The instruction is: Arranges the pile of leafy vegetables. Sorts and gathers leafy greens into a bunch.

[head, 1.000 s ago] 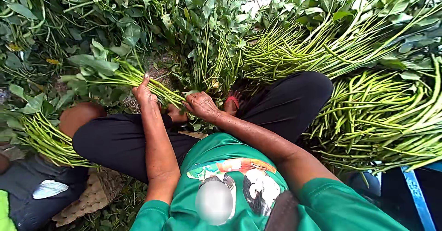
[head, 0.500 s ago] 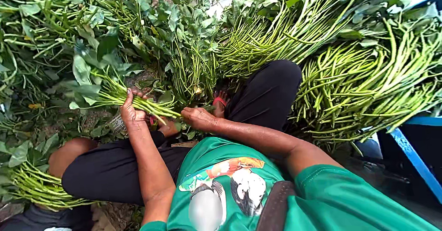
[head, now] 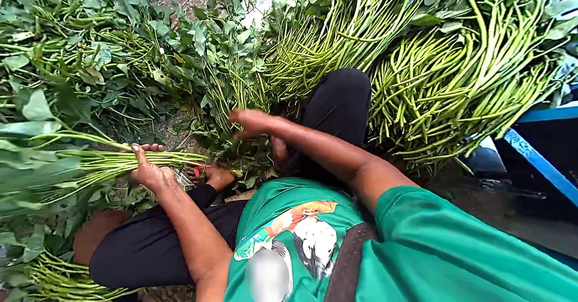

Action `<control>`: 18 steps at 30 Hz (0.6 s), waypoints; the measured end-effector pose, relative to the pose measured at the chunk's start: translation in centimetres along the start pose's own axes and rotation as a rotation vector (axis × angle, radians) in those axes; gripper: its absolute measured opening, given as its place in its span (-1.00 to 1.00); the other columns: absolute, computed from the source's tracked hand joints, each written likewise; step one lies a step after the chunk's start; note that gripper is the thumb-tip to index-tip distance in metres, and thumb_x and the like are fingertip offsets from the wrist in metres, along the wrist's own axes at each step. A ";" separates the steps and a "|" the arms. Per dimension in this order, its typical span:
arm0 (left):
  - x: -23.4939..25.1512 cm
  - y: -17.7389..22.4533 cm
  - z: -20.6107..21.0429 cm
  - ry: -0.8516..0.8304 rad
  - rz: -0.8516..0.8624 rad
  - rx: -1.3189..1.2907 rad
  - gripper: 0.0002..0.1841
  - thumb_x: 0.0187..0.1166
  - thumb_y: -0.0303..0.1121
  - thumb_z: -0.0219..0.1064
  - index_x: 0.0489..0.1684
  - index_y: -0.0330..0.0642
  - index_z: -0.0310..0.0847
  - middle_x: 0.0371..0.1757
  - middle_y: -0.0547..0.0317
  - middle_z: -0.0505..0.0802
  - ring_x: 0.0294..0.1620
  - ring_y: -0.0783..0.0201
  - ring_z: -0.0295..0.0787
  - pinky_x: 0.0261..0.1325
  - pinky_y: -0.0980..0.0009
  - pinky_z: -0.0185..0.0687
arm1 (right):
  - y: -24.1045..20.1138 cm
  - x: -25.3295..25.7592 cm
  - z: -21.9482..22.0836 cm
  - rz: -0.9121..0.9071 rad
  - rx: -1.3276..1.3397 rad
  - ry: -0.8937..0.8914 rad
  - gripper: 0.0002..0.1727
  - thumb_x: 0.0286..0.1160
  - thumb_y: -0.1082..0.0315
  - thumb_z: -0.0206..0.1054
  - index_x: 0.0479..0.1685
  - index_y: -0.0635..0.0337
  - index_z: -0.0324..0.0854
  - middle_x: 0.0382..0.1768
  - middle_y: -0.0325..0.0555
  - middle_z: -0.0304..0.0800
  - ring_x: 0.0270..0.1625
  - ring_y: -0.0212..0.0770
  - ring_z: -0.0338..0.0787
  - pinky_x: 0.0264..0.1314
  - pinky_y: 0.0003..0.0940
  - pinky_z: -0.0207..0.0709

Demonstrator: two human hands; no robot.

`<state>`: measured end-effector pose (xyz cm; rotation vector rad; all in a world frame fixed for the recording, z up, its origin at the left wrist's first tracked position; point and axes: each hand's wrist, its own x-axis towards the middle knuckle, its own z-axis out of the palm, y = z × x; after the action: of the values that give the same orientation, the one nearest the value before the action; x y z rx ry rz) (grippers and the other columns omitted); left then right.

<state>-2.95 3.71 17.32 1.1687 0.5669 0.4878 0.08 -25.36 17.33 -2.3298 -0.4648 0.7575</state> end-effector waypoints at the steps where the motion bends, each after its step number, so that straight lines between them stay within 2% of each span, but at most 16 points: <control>1: -0.5 -0.3 0.3 -0.045 -0.122 -0.029 -0.82 0.84 -0.36 0.12 0.21 -0.20 0.53 -0.27 0.11 0.79 -0.26 0.17 0.84 -0.03 0.16 0.86 | 1.7 1.4 -1.4 0.113 0.042 0.149 -0.40 0.50 0.17 0.50 0.52 0.19 0.59 0.66 0.23 0.44 0.48 0.29 0.68 0.42 0.41 0.53; 3: -1.8 -1.0 1.3 -0.141 -0.378 -0.074 -0.75 0.86 -0.30 0.04 0.19 -0.16 0.62 -0.31 0.22 0.77 -0.30 0.30 0.80 -0.06 0.31 0.82 | 4.7 3.1 -3.7 0.383 0.272 0.333 -0.36 0.63 0.23 0.36 0.66 0.32 0.39 0.68 0.28 0.39 0.45 0.26 0.70 0.44 0.26 0.59; 4: -2.5 -1.3 1.9 -0.183 -0.466 -0.105 -0.70 0.88 -0.30 -0.01 0.22 -0.20 0.63 -0.34 0.23 0.75 -0.35 0.33 0.78 -0.12 0.35 0.82 | 6.1 3.6 -4.2 0.512 0.451 0.371 -0.34 0.69 0.21 0.33 0.70 0.32 0.31 0.59 0.28 0.48 0.34 0.17 0.79 0.34 0.11 0.70; 5: -2.9 -1.7 2.4 -0.206 -0.531 -0.143 -0.68 0.88 -0.31 -0.03 0.19 -0.23 0.65 -0.38 0.22 0.75 -0.40 0.35 0.77 -0.18 0.40 0.81 | 7.5 4.1 -4.0 0.612 0.651 0.396 -0.32 0.71 0.18 0.33 0.72 0.29 0.25 0.47 0.29 0.59 0.18 0.09 0.86 0.15 -0.03 0.78; 7: -3.4 -2.5 2.9 -0.230 -0.610 -0.195 -0.70 0.88 -0.34 -0.03 0.08 -0.26 0.64 -0.41 0.19 0.77 -0.44 0.33 0.77 -0.22 0.41 0.81 | 9.2 4.9 -3.1 0.694 0.910 0.426 -0.29 0.71 0.18 0.35 0.75 0.26 0.18 0.41 0.29 0.63 0.09 0.03 0.88 0.06 -0.15 0.79; 10: -3.9 -3.1 3.2 -0.227 -0.639 -0.178 -0.75 0.86 -0.37 0.00 0.02 -0.26 0.62 -0.36 0.15 0.78 -0.39 0.29 0.80 -0.15 0.35 0.83 | 9.4 5.4 -2.0 0.656 1.010 0.483 -0.36 0.77 0.19 0.28 0.72 0.31 0.25 0.39 0.29 0.65 0.09 -0.01 0.86 0.11 -0.19 0.74; 12: -4.0 -3.0 3.1 -0.232 -0.603 -0.124 -0.79 0.83 -0.41 0.06 0.06 -0.28 0.62 -0.34 0.12 0.78 -0.38 0.26 0.79 -0.18 0.31 0.84 | 8.8 5.1 -1.6 0.612 0.934 0.518 -0.51 0.83 0.19 0.18 0.56 0.33 0.46 0.28 0.30 0.71 0.01 0.06 0.85 0.08 -0.07 0.75; 13: -3.8 -2.8 2.9 -0.240 -0.572 -0.078 -0.80 0.81 -0.42 0.11 0.09 -0.28 0.63 -0.33 0.12 0.78 -0.40 0.27 0.78 -0.22 0.33 0.83 | 8.1 4.8 -1.5 0.564 0.860 0.537 -0.56 0.85 0.19 0.13 0.47 0.32 0.57 0.15 0.26 0.78 -0.05 0.06 0.84 0.07 -0.02 0.73; 14: -3.7 -2.5 2.7 -0.252 -0.544 -0.030 -0.81 0.79 -0.43 0.14 0.12 -0.28 0.64 -0.32 0.14 0.77 -0.42 0.29 0.76 -0.26 0.37 0.81 | 7.1 4.3 -1.3 0.494 0.778 0.550 -0.58 0.85 0.20 0.11 0.40 0.31 0.63 0.06 0.21 0.83 -0.11 0.05 0.85 0.05 0.02 0.73; 16: -3.4 -1.9 2.7 -0.274 -0.502 0.042 -0.81 0.78 -0.44 0.17 0.13 -0.28 0.66 -0.30 0.15 0.78 -0.44 0.32 0.74 -0.30 0.42 0.78 | 4.2 3.1 -0.9 0.304 0.651 0.554 -0.60 0.82 0.20 0.16 0.35 0.30 0.67 0.00 0.18 0.86 -0.14 0.04 0.87 0.04 0.05 0.75; 18: -3.4 -1.5 2.7 -0.306 -0.476 0.088 -0.83 0.77 -0.43 0.20 0.13 -0.24 0.66 -0.18 0.13 0.84 -0.39 0.34 0.75 -0.27 0.43 0.77 | 1.3 1.6 0.4 0.141 0.523 0.516 -0.58 0.76 0.16 0.25 0.36 0.27 0.69 0.02 0.18 0.88 -0.01 0.08 0.89 0.20 0.12 0.71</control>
<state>-3.72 -0.80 17.19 1.1180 0.5793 -0.1232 1.26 -25.37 15.55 -1.9618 0.1197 0.2653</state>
